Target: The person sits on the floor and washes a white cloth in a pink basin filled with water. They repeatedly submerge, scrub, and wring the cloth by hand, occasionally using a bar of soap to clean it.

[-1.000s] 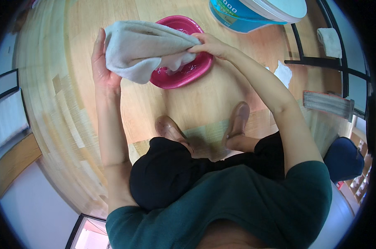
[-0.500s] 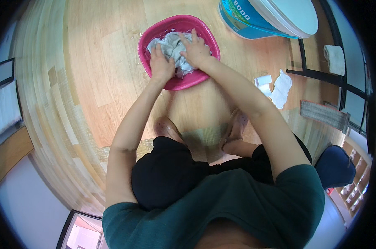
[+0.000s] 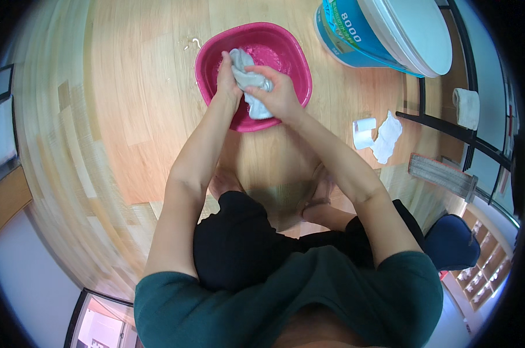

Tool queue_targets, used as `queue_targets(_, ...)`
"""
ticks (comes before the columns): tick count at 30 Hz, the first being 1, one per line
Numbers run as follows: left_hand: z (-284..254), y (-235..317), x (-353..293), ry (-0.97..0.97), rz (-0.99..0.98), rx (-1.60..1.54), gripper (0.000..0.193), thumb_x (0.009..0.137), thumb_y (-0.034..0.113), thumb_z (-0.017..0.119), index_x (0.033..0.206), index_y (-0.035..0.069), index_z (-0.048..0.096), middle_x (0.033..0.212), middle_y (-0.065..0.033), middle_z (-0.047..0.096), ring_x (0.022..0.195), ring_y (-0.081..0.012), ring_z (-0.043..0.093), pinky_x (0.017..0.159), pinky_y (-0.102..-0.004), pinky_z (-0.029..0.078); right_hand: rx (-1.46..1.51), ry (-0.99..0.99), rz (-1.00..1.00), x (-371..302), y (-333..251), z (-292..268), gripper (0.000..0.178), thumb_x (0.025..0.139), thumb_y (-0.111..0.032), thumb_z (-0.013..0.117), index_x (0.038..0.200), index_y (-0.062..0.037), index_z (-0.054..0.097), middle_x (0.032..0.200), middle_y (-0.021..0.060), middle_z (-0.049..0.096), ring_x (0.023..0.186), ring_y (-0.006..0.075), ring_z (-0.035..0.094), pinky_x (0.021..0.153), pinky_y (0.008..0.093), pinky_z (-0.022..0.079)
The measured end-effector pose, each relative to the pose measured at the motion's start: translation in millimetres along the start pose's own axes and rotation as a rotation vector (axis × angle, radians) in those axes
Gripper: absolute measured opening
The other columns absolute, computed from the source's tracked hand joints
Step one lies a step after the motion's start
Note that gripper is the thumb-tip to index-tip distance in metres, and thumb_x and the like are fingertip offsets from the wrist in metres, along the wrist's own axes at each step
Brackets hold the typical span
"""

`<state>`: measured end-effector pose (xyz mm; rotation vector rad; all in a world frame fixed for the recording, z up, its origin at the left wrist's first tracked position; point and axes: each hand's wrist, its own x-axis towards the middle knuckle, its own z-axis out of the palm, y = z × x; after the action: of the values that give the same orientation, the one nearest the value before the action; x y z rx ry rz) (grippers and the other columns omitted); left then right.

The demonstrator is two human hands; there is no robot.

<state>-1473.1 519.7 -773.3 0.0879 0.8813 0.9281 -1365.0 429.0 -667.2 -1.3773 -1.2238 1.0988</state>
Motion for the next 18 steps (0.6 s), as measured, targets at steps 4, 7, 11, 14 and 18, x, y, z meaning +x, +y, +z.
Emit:
queue_targets(4,22.3,-7.0,-19.2,-0.098,-0.112,-0.039,0.047,0.09,0.056,0.049,0.1,0.012,0.059,0.092,-0.0055,0.06,0.083,-0.0202,0.06,0.071,-0.0359,0.052,-0.242,0.042,-0.181,-3.9,-9.1,3.3,0.028,0.072,-0.013,0.075,0.097,-0.0067,0.064,0.088,0.0131,0.062,0.08,0.0265,0.063,0.071,0.0341,0.05)
queue_targets(7,5.3,-8.5,-10.9,-0.117,-0.134,-0.016,0.042,0.09,0.053,0.052,0.089,0.012,0.058,0.081,-0.0049,0.059,0.07,-0.0194,0.058,0.061,-0.0368,0.051,-0.45,0.033,-0.242,8.6,-9.5,7.4,0.023,0.078,-0.024,0.073,0.088,-0.0061,0.062,0.078,0.0132,0.063,0.07,0.0287,0.064,0.063,0.0347,0.05)
queue_targets(11,36.5,-8.2,-40.5,0.118,-0.063,0.076,0.033,0.091,0.041,0.055,0.086,0.009,0.059,0.077,-0.0059,0.058,0.069,-0.0199,0.059,0.061,-0.0361,0.05,-0.703,0.025,-0.127,26.6,-0.7,2.2,0.033,0.084,-0.041,0.059,0.084,-0.0082,0.063,0.079,0.0175,0.064,0.067,0.0365,0.063,0.06,0.0468,0.05)
queue_targets(14,42.1,-5.8,-50.7,0.262,0.029,0.11,0.029,0.091,0.034,0.053,0.085,0.006,0.059,0.077,-0.0071,0.06,0.07,-0.0214,0.061,0.064,-0.0353,0.051,-0.884,-0.08,0.164,41.2,3.2,-1.6,0.045,0.089,-0.046,0.046,0.091,-0.0052,0.066,0.086,0.0245,0.064,0.081,0.0387,0.064,0.071,0.0481,0.05)
queue_targets(18,62.0,27.0,-78.0,-0.065,-0.092,0.063,0.037,0.092,0.036,0.049,0.093,0.0,0.06,0.086,-0.0113,0.065,0.076,-0.0253,0.064,0.073,-0.0367,0.052,-0.521,-0.179,0.539,62.9,90.2,-53.5,0.054,0.091,-0.047,0.041,0.104,0.0007,0.064,0.1,0.0305,0.061,0.101,0.04,0.059,0.089,0.0463,0.044)
